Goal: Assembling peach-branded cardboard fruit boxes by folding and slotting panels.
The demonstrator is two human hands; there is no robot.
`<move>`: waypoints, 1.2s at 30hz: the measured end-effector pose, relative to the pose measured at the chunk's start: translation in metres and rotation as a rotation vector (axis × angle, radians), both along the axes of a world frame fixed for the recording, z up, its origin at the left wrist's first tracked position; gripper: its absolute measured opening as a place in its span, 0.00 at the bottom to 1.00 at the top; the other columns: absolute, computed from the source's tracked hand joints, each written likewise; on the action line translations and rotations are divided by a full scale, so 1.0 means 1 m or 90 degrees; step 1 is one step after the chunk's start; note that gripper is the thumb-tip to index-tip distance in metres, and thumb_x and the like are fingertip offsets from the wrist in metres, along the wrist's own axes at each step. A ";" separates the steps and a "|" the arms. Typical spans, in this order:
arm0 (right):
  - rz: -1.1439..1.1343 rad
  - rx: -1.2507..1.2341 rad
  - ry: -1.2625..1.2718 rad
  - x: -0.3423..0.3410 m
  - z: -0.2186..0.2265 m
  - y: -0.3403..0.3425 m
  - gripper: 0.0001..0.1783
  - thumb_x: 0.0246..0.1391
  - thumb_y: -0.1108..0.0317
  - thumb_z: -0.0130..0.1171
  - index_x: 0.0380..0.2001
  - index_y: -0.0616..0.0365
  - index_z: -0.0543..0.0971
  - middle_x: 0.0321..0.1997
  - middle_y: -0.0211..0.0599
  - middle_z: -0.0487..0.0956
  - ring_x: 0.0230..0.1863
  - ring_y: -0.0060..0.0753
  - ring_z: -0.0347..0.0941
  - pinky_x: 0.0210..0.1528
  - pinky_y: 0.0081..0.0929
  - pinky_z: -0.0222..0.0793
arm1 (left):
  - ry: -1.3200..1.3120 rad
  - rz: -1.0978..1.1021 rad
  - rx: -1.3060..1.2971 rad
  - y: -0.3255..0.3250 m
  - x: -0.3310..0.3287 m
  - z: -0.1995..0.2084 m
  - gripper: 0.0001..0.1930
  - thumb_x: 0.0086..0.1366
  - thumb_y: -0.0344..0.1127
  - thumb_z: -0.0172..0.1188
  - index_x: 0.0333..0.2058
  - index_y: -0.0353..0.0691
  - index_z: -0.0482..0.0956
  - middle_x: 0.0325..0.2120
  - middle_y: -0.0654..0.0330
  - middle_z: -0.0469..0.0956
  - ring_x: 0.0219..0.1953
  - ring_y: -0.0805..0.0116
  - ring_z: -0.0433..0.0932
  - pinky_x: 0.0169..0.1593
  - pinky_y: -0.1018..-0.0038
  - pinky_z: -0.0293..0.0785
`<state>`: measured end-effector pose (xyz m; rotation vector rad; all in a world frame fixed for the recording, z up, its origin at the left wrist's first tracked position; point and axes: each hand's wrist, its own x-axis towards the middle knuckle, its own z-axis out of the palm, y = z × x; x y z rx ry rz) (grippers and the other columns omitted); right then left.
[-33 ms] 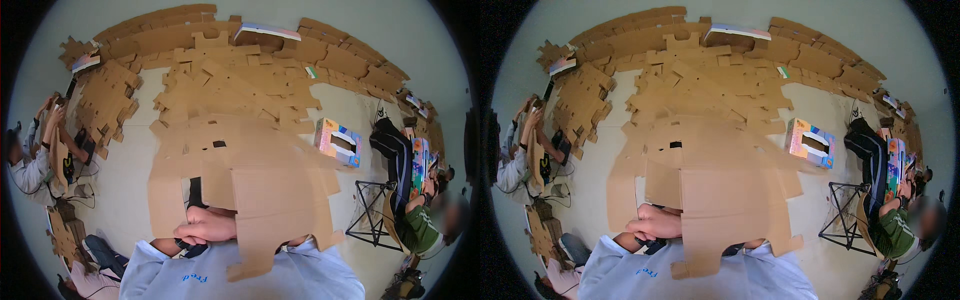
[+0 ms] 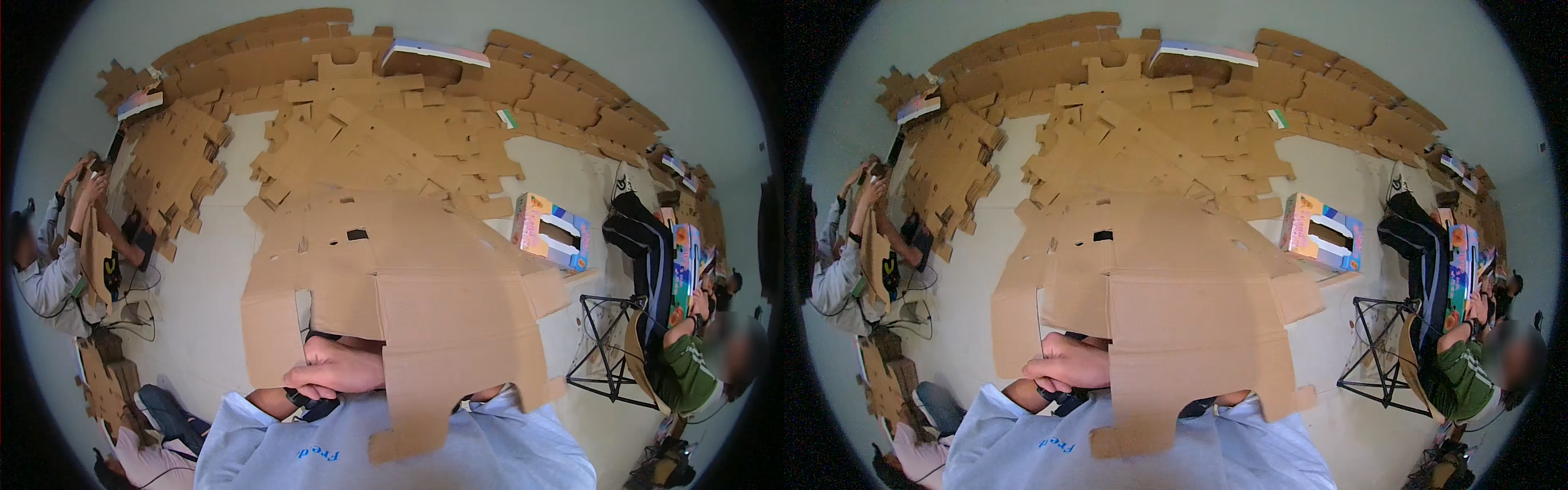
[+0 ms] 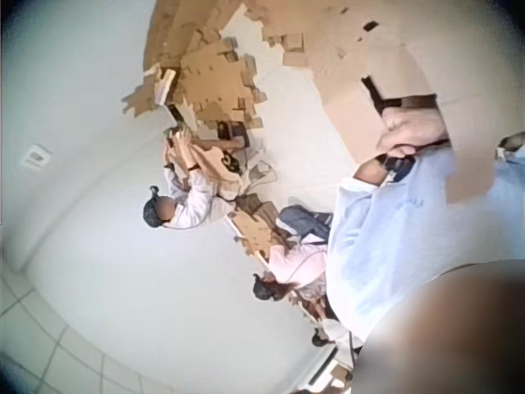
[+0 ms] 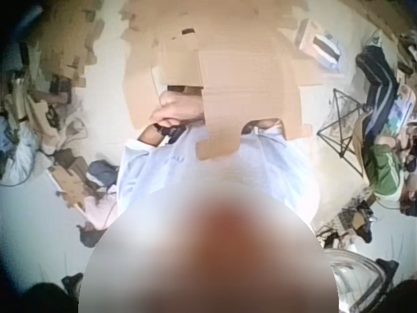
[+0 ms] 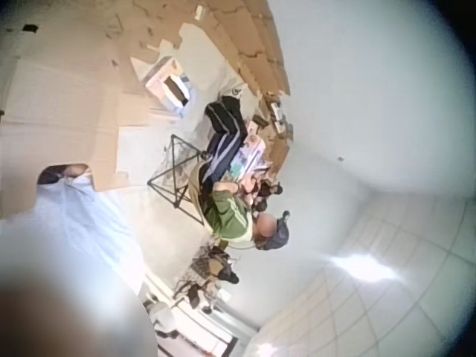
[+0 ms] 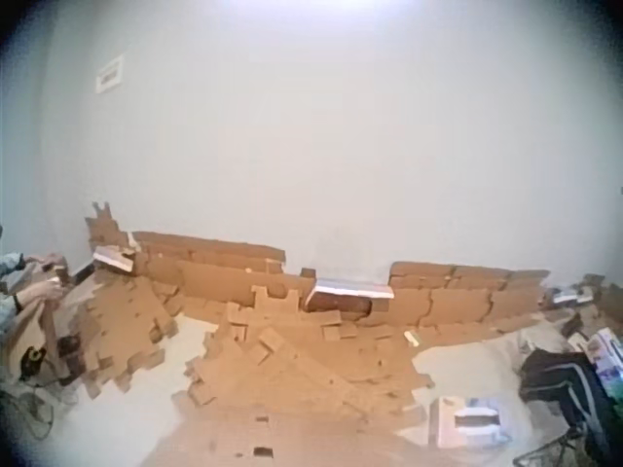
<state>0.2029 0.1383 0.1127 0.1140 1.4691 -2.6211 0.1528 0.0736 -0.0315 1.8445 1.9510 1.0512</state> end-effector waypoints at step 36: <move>-0.746 0.498 -0.344 0.262 -0.049 0.051 0.44 0.55 0.76 0.68 0.74 0.54 0.65 0.71 0.48 0.72 0.67 0.45 0.73 0.70 0.39 0.67 | -0.178 0.009 -0.022 -0.045 -0.097 0.061 0.14 0.65 0.27 0.60 0.49 0.36 0.86 0.50 0.51 0.86 0.54 0.51 0.84 0.61 0.57 0.77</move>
